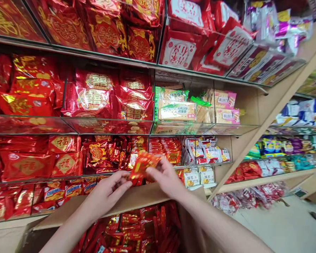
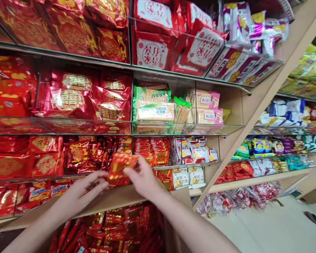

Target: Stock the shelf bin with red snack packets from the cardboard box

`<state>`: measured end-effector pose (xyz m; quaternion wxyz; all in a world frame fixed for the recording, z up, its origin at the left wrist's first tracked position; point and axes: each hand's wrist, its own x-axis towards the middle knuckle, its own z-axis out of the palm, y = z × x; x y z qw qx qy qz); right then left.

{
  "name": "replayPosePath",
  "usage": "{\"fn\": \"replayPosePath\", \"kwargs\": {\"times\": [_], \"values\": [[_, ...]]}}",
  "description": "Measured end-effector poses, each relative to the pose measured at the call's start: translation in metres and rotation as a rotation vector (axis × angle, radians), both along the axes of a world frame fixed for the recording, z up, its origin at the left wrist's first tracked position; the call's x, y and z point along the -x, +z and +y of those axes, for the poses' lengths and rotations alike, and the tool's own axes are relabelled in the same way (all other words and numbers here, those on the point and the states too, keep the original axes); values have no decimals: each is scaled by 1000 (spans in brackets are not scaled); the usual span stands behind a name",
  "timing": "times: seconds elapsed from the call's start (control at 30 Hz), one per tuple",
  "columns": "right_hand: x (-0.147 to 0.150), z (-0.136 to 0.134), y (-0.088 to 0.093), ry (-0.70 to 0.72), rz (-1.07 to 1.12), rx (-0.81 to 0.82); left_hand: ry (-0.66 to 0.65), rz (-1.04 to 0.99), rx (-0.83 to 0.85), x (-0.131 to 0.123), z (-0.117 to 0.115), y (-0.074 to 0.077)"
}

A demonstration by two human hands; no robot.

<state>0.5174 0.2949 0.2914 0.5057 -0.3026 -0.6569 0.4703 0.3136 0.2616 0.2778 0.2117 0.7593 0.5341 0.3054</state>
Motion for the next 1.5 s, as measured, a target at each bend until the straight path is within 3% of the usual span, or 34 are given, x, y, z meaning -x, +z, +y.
{"fn": "replayPosePath", "kwargs": {"times": [0.1,0.13,0.23,0.3,0.4,0.6,0.9,1.0,1.13,1.2,1.23,1.3,1.4,1.5], "values": [[-51,27,19,-350,-501,-388,-17,59,80,-1,1,-1],[-67,38,22,-423,-731,-441,-23,82,90,-1,1,-3],[-97,68,20,-382,-1283,-377,-23,129,71,0,2,-6],[-100,82,10,-304,-1408,-311,-15,144,64,1,2,-7],[-92,94,-7,-328,-1388,-273,-10,159,94,1,0,-6],[-83,104,-28,-549,-1225,-129,-2,184,96,0,-4,1],[-89,113,-45,-588,-999,-94,-33,154,144,-1,1,-2],[-93,114,-46,-641,-931,-124,-37,197,-30,2,2,4],[-97,111,-49,-702,-878,-179,-134,275,-593,-7,-27,7],[-99,109,-52,-713,-863,-205,-246,290,-731,-23,-55,-8],[-99,109,-53,-716,-858,-216,-349,323,-698,-33,-69,-21],[-99,108,-55,-723,-853,-229,-538,416,-444,-49,-93,-56],[-98,107,-56,-737,-871,-234,-452,449,-197,-53,-106,-113],[-97,106,-57,-761,-943,-241,-313,439,86,-41,-91,-143]]}}
